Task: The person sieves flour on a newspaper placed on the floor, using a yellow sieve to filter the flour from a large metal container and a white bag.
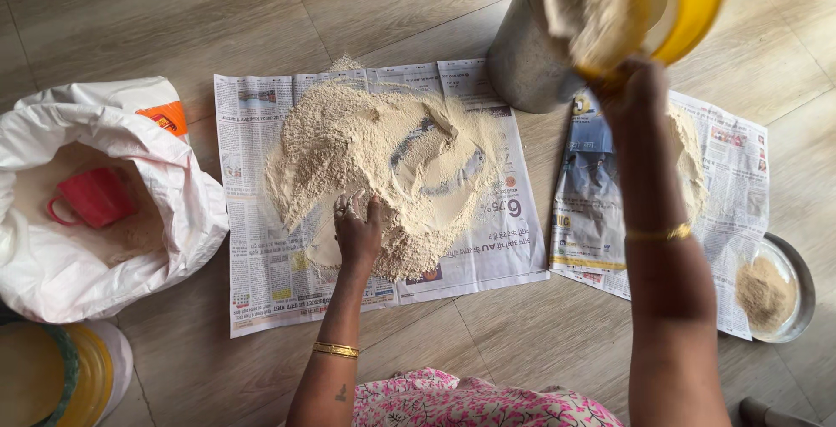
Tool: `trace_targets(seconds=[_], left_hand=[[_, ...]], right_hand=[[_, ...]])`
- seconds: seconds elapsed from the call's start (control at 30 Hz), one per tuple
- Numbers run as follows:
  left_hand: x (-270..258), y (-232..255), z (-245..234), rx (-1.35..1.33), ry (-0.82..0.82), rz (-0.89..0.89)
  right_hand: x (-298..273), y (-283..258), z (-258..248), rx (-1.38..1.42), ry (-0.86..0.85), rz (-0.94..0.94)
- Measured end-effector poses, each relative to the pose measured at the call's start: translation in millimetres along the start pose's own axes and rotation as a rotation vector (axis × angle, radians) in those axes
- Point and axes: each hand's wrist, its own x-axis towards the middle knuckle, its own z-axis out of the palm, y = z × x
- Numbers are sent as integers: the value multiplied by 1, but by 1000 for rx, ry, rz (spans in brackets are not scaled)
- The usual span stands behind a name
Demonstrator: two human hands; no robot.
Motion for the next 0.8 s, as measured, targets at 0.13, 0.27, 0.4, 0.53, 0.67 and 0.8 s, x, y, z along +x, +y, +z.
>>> trace_targets(seconds=[0.13, 0.27, 0.4, 0.53, 0.67, 0.8], left_hand=[[-6, 12, -11, -18, 8, -1], [-10, 13, -12, -125, 29, 14], [-11, 2, -4, -127, 42, 14], [-9, -5, 3, -43, 66, 112], [-9, -1, 1, -46, 61, 106], [-8, 4, -3, -13, 75, 147]], right_hand=[[67, -32, 4, -267, 140, -274], [142, -26, -25, -725, 338, -591], [192, 5, -63, -1404, 447, -1179], [177, 28, -54, -1644, 437, -839], [131, 23, -27, -1777, 259, -1074], [115, 20, -18, -1929, 232, -1169]])
